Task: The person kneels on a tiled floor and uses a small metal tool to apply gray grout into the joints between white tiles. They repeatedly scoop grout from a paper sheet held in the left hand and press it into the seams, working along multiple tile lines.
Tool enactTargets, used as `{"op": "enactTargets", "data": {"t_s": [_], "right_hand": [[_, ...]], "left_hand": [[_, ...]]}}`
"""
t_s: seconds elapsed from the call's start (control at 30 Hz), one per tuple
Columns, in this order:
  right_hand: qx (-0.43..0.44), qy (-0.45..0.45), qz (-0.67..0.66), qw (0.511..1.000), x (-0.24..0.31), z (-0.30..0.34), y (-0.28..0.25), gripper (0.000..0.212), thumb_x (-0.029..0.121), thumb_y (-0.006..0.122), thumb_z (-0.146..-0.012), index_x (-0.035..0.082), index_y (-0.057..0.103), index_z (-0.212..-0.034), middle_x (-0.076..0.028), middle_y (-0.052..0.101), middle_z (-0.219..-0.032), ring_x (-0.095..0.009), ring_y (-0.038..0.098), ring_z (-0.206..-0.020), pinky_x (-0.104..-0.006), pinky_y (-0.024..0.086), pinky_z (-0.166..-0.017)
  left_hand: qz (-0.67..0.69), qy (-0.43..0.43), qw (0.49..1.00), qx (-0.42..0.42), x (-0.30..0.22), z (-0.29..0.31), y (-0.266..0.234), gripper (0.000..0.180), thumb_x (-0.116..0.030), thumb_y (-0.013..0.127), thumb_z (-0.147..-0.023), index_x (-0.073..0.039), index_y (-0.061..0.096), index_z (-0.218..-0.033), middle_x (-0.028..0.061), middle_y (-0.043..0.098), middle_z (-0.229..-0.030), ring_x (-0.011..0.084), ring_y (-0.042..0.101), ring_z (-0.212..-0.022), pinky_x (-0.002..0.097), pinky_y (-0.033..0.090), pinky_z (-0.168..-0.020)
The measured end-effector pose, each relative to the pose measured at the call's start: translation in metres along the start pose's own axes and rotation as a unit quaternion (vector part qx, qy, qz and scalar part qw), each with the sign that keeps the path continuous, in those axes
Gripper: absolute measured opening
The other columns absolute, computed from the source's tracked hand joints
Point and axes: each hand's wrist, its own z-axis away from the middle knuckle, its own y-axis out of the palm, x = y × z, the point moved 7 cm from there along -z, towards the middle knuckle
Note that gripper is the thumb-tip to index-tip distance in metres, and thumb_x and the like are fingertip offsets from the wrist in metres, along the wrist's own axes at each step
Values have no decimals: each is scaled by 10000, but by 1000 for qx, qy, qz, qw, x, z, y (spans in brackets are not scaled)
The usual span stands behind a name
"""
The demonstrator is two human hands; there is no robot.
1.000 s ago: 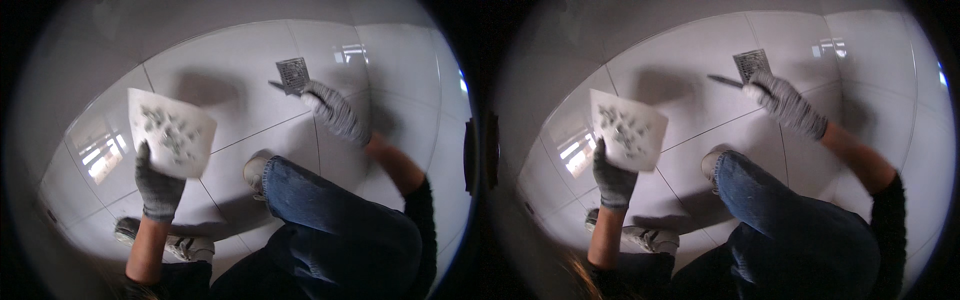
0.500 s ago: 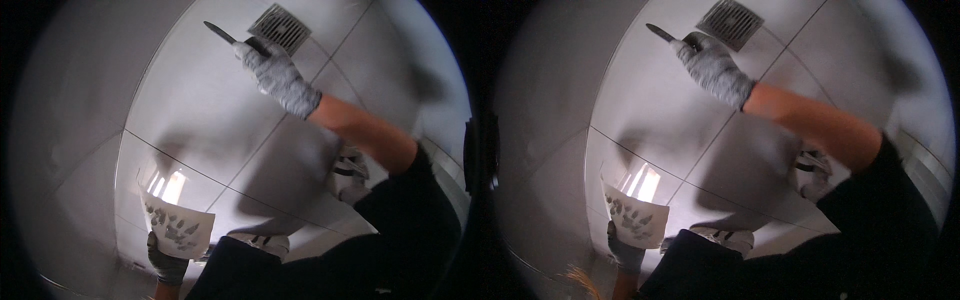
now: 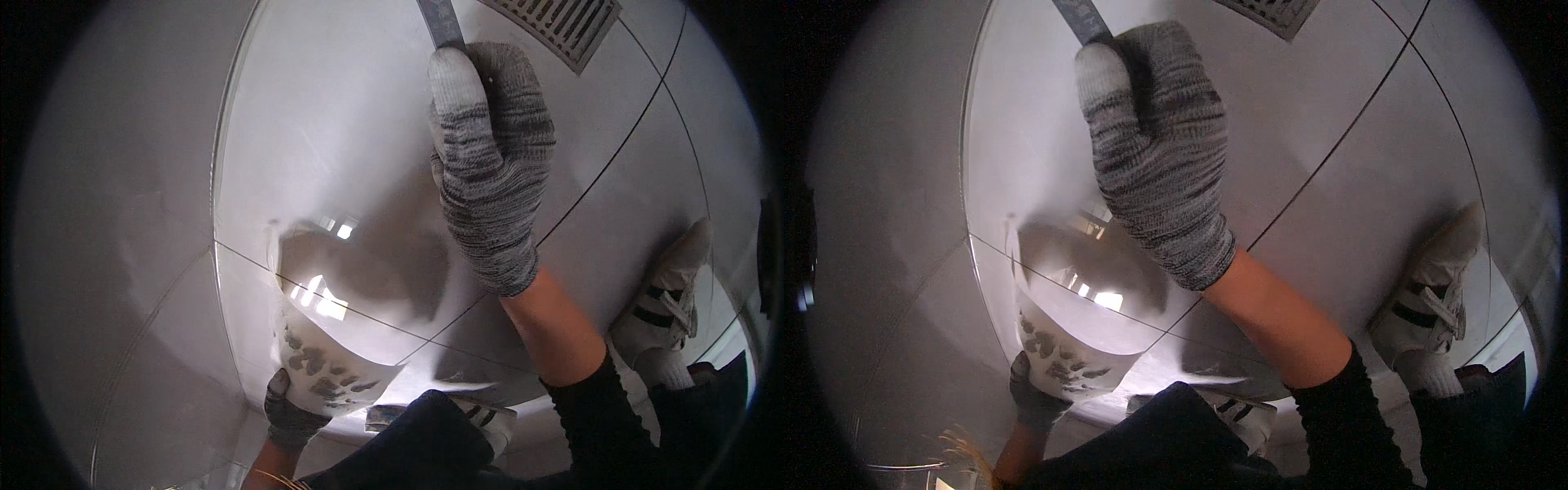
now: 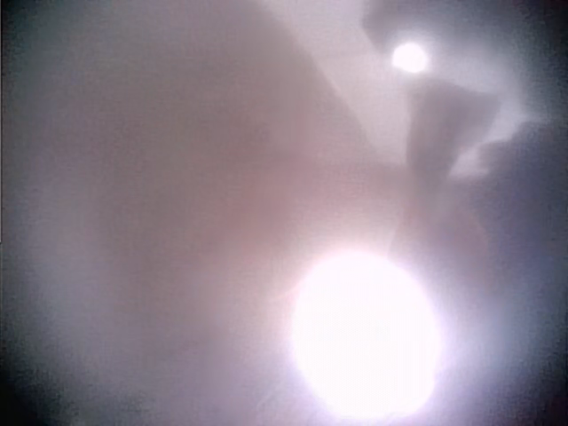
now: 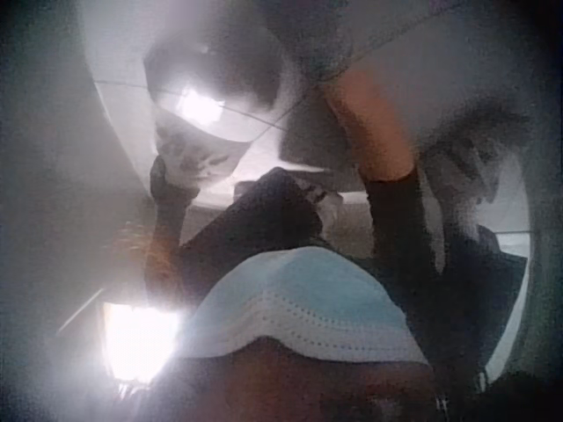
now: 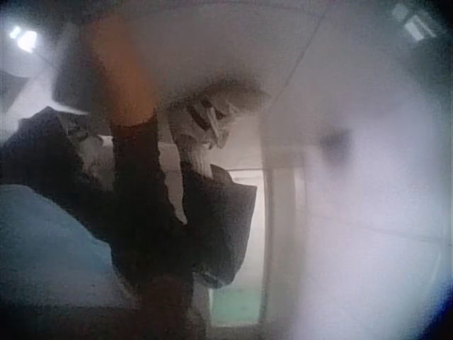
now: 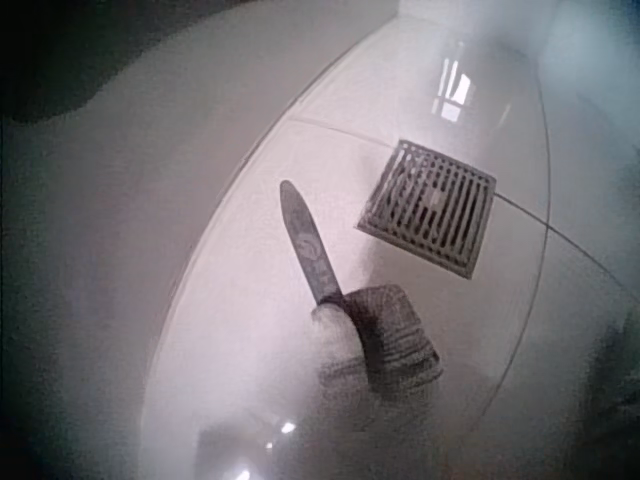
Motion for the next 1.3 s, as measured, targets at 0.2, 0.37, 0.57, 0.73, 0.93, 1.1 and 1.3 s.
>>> {"op": "enactTargets", "data": {"t_s": [0.2,0.37,0.57,0.73,0.93,1.1,1.3], "right_hand": [[49,52,3,997,-7,2,9,194,229,527,-917,45,514,-854,-70,491,-716,-148,495,-604,-293,439,-567],[89,82,43,992,-12,4,4,180,223,532,-915,52,516,-858,-60,497,-708,-126,489,-597,-285,433,-552],[154,161,70,972,-20,-2,3,164,220,528,-918,68,502,-861,-32,460,-674,-101,445,-580,-278,413,-538],[233,187,51,953,-9,31,9,133,182,494,-932,74,487,-854,9,452,-713,-70,434,-585,-231,403,-535],[353,394,17,849,-29,97,38,202,225,507,-932,66,495,-809,-35,532,-538,-107,480,-453,-259,400,-443],[444,382,67,808,-55,97,94,261,240,489,-936,28,509,-786,-59,566,-545,-125,534,-462,-259,430,-460],[472,375,102,792,-89,76,131,267,224,460,-941,-3,572,-855,-64,563,-523,-131,514,-410,-258,414,-429]], "left_hand": [[-27,-37,998,34,-3,-14,12,677,-474,516,-821,-52,361,-1327,206,446,-1271,376,458,-1166,557,365,-984],[-19,-10,999,46,-5,-10,20,668,-461,551,-808,-57,380,-1312,204,462,-1251,379,465,-1153,557,365,-981],[61,29,995,71,16,6,17,630,-453,561,-805,-87,413,-1296,178,466,-1255,355,453,-1167,548,354,-986],[119,66,987,91,38,7,2,644,-489,494,-832,-118,360,-1342,180,420,-1298,399,413,-1192,591,326,-974],[281,103,952,62,69,7,-17,626,-466,404,-887,-78,319,-1370,157,386,-1354,348,405,-1210,510,321,-1003],[282,153,946,49,72,7,-24,581,-426,468,-875,-100,374,-1346,112,452,-1312,266,449,-1184,443,369,-989],[363,135,919,70,73,11,-25,635,-469,427,-877,-83,332,-1372,155,412,-1344,330,415,-1203,488,329,-1002]]}}
